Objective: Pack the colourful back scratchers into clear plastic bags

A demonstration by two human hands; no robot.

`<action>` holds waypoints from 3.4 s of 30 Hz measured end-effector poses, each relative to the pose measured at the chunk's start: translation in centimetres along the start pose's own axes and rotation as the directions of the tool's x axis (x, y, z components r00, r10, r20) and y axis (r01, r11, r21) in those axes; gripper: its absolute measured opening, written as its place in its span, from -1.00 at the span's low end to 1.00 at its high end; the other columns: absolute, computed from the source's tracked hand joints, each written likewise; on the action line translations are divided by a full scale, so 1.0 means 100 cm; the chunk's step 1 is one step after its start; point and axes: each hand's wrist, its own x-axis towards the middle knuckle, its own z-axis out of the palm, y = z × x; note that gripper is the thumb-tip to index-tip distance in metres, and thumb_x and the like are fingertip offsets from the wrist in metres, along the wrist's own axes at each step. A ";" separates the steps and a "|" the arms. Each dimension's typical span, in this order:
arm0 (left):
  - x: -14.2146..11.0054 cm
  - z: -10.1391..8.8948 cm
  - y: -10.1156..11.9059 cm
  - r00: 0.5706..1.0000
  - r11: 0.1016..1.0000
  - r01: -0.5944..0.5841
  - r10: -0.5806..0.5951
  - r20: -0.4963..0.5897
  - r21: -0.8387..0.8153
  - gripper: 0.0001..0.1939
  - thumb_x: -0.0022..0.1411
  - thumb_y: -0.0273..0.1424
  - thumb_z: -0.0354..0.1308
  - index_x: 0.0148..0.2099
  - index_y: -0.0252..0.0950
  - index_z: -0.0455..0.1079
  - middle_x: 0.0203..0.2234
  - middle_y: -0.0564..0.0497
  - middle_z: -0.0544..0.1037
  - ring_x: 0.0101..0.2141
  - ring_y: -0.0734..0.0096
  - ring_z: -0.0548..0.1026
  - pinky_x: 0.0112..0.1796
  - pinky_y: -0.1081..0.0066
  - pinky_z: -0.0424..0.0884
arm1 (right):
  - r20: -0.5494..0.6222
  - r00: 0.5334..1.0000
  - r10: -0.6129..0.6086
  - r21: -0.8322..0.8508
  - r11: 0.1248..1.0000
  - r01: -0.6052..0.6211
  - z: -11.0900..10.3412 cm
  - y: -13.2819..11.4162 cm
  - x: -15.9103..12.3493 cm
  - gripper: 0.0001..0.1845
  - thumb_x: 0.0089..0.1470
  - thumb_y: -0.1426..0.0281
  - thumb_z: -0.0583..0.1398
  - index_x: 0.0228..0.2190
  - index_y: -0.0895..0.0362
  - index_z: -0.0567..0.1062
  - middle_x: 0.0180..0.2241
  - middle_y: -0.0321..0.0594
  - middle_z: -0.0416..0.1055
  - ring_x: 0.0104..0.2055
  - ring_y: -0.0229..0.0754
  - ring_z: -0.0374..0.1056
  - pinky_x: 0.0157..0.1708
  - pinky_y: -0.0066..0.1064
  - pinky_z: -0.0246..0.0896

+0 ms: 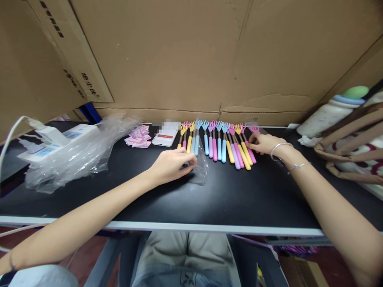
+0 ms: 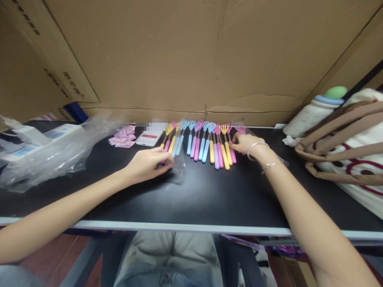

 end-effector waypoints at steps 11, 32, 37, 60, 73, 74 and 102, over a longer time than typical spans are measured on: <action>0.000 0.000 0.000 1.000 1.000 -0.005 0.005 0.011 0.007 -0.93 0.16 -0.47 0.10 -0.30 -0.22 0.38 -0.44 0.12 0.42 -0.42 0.57 0.41 -0.45 0.59 0.20 | -0.088 0.995 0.045 -0.119 0.991 -0.055 0.002 -0.006 -0.005 -0.53 0.01 0.18 0.12 -0.05 0.12 0.30 -0.19 -0.02 0.48 -0.17 0.07 0.42 -0.28 -0.25 0.23; 0.000 0.001 -0.003 0.998 0.996 0.057 -0.059 -0.029 -0.069 -0.97 0.19 -0.45 0.07 -0.28 -0.22 0.31 -0.40 0.15 0.46 -0.40 0.57 0.42 -0.42 0.58 0.21 | -0.437 0.899 0.035 0.822 0.421 0.384 -0.036 -0.031 -0.048 -0.68 0.14 0.43 0.11 -0.05 0.26 0.33 -0.50 -0.29 0.32 -0.55 -0.41 0.24 -0.44 -0.46 0.22; 0.001 0.001 -0.005 0.995 0.986 0.100 -0.101 -0.002 -0.133 -0.98 0.21 -0.44 0.06 -0.29 -0.23 0.30 -0.37 0.14 0.48 -0.41 0.57 0.42 -0.41 0.58 0.21 | -0.340 0.931 -0.132 0.931 0.091 0.353 -0.014 -0.056 -0.043 -0.68 0.12 0.43 0.10 -0.05 0.14 0.31 -0.37 -0.31 0.34 -0.58 -0.41 0.23 -0.45 -0.44 0.37; 0.003 -0.004 -0.011 0.962 0.955 0.268 -0.271 -0.007 -0.130 -0.89 0.23 -0.31 0.02 -0.26 -0.21 0.32 -0.38 0.12 0.52 -0.36 0.47 0.47 -0.38 0.52 0.26 | 0.203 0.512 -0.834 0.807 0.439 0.395 -0.004 -0.051 -0.055 -0.68 0.18 0.17 0.12 -0.30 0.20 0.28 -0.54 -0.33 0.39 -0.69 -0.49 0.18 -0.69 -0.61 0.08; 0.002 -0.003 -0.011 0.962 0.962 0.256 -0.263 -0.076 -0.100 -0.94 0.18 -0.34 0.11 -0.27 -0.19 0.36 -0.36 0.17 0.54 -0.34 0.51 0.48 -0.39 0.54 0.24 | 0.458 0.431 -0.778 0.786 0.580 0.212 0.004 -0.073 -0.071 -0.63 0.22 0.09 0.01 -0.17 0.14 0.14 -0.50 -0.27 0.49 -0.75 -0.39 0.28 -0.77 -0.60 0.12; 0.002 -0.004 -0.011 0.964 0.964 0.247 -0.254 -0.080 -0.097 -0.94 0.18 -0.35 0.11 -0.28 -0.19 0.37 -0.37 0.17 0.54 -0.34 0.51 0.48 -0.40 0.54 0.24 | 0.459 0.446 -0.768 0.780 0.589 0.212 0.003 -0.074 -0.072 -0.62 0.23 0.09 0.00 -0.14 0.15 0.14 -0.51 -0.27 0.49 -0.75 -0.39 0.28 -0.77 -0.60 0.13; 0.004 -0.013 -0.010 0.969 0.996 -0.001 0.023 -0.248 0.086 -0.95 0.14 -0.44 0.08 -0.38 -0.24 0.34 -0.08 0.04 0.51 -0.05 0.30 0.39 -0.09 0.32 0.38 | 0.211 0.544 -0.812 0.871 0.409 0.271 0.005 -0.076 -0.076 -0.69 0.25 0.17 0.01 -0.12 0.14 0.15 -0.62 -0.42 0.40 -0.80 -0.44 0.18 -0.86 -0.66 -0.03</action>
